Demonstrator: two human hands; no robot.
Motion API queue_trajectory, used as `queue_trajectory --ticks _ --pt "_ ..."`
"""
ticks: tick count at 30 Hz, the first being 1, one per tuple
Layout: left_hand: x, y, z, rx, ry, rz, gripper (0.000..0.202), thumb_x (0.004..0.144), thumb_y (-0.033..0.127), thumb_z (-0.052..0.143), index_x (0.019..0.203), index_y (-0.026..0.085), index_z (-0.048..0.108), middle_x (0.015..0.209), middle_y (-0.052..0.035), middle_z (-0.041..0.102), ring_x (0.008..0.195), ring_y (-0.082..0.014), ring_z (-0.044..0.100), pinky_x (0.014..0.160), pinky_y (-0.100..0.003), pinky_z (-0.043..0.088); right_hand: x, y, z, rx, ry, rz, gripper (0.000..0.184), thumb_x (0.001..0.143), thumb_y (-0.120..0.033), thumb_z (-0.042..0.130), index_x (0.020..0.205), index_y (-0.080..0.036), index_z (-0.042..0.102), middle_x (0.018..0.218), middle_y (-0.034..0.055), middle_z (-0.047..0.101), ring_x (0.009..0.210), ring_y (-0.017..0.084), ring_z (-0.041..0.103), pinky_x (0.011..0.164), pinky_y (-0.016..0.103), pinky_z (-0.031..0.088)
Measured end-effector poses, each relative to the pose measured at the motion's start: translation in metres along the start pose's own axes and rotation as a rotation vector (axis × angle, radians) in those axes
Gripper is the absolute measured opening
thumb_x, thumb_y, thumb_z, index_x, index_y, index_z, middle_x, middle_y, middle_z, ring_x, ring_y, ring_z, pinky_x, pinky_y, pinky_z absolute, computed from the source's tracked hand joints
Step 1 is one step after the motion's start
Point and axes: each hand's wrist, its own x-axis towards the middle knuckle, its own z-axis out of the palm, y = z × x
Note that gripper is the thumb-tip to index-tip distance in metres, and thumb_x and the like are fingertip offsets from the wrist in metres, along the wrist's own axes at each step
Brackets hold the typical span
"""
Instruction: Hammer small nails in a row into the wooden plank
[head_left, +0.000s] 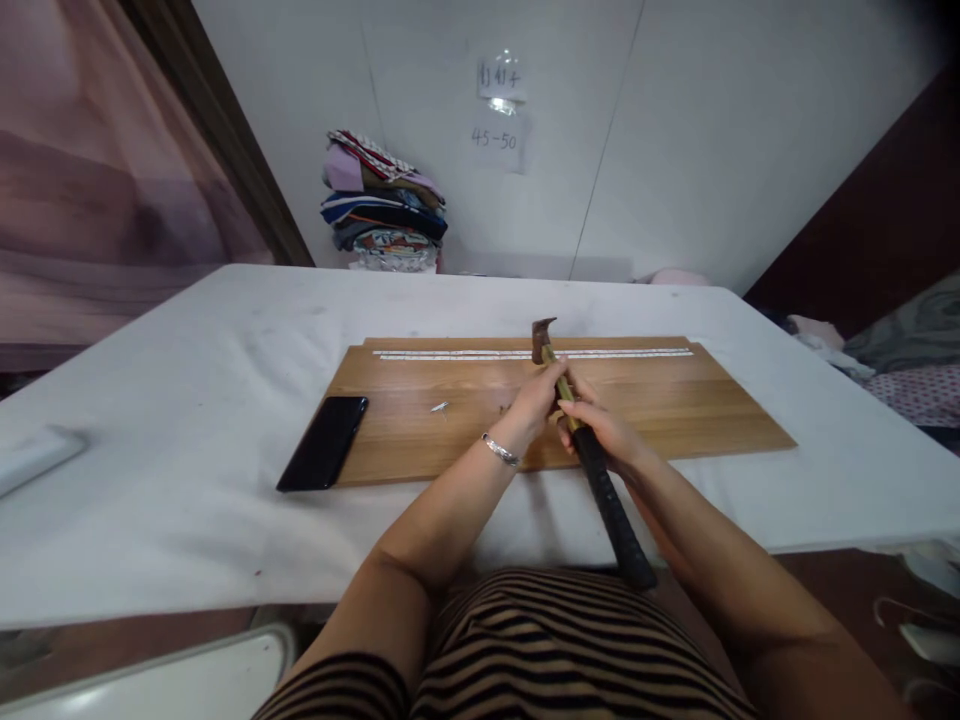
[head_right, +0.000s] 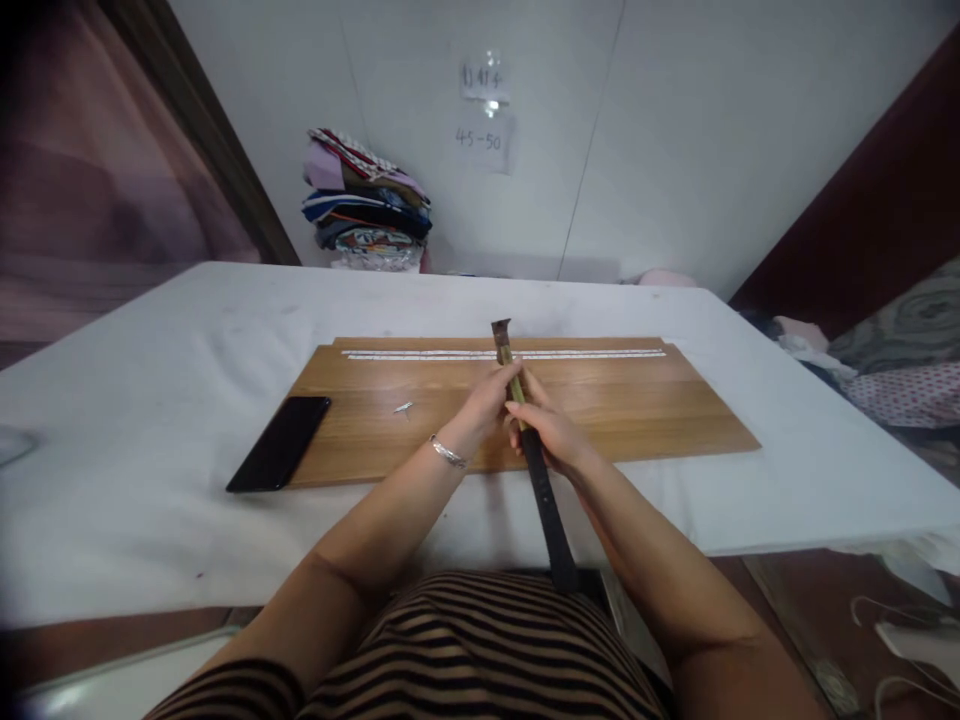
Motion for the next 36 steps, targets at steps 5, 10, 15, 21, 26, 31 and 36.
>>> queue_trajectory --ticks 5,10,15,21,26,31,36 --pt "-0.011 -0.021 0.010 0.003 0.138 0.031 0.040 0.080 0.058 0.061 0.077 0.019 0.052 0.054 0.0039 0.050 0.041 -0.0096 0.046 0.039 -0.021 0.034 -0.033 0.016 -0.009 0.080 0.021 0.075 0.084 0.078 -0.029 0.064 0.153 -0.030 0.024 0.073 -0.0029 0.064 0.044 0.010 0.055 0.036 0.019 0.044" --pt "-0.020 -0.053 0.032 -0.103 0.157 0.128 0.036 0.074 0.049 0.070 0.072 0.017 0.054 0.063 0.0032 0.053 0.057 -0.0086 0.051 0.057 -0.021 0.044 -0.075 0.030 -0.033 0.064 0.069 0.175 0.085 0.082 -0.028 0.065 0.154 -0.036 0.020 0.072 -0.0040 0.061 0.039 0.006 0.047 0.034 0.016 0.037" --pt "-0.024 -0.064 0.036 -0.270 0.007 0.005 0.046 0.060 0.055 0.078 0.066 0.017 0.051 0.056 0.0037 0.053 0.051 -0.0103 0.054 0.056 -0.024 0.045 -0.100 0.031 -0.039 -0.028 0.118 0.219 0.082 0.083 -0.032 0.067 0.154 -0.029 0.026 0.059 -0.0075 0.048 0.037 0.006 0.042 0.031 0.016 0.033" --pt "-0.022 -0.064 0.032 -0.395 0.034 -0.075 0.053 0.056 0.063 0.075 0.063 0.017 0.049 0.054 0.0019 0.054 0.048 -0.0133 0.057 0.055 -0.028 0.048 -0.097 0.032 -0.036 0.006 0.105 0.271 0.084 0.082 -0.031 0.067 0.154 -0.028 0.024 0.059 -0.0084 0.045 0.036 0.006 0.038 0.031 0.016 0.031" --pt "-0.018 -0.076 0.030 -0.333 0.131 0.023 0.044 0.065 0.056 0.072 0.065 0.018 0.049 0.057 0.0044 0.050 0.052 -0.0095 0.051 0.058 -0.025 0.046 -0.092 0.031 -0.032 0.057 0.090 0.283 0.087 0.081 -0.029 0.066 0.155 -0.027 0.021 0.060 -0.0085 0.046 0.036 0.005 0.035 0.031 0.015 0.029" --pt "-0.018 -0.080 0.027 -0.162 0.176 0.170 0.040 0.073 0.053 0.067 0.062 0.017 0.050 0.059 0.0036 0.049 0.059 -0.0095 0.045 0.061 -0.024 0.038 -0.093 0.025 -0.030 0.055 0.104 0.322 0.088 0.082 -0.028 0.065 0.156 -0.027 0.018 0.062 -0.0074 0.047 0.036 0.004 0.036 0.032 0.015 0.030" --pt "-0.019 -0.080 0.024 -0.138 0.174 0.149 0.043 0.070 0.056 0.068 0.062 0.017 0.051 0.060 0.0036 0.047 0.061 -0.0101 0.041 0.061 -0.025 0.034 -0.095 0.025 -0.034 0.060 0.116 0.359 0.089 0.082 -0.028 0.065 0.157 -0.028 0.016 0.063 -0.0067 0.048 0.036 0.005 0.037 0.032 0.015 0.030"
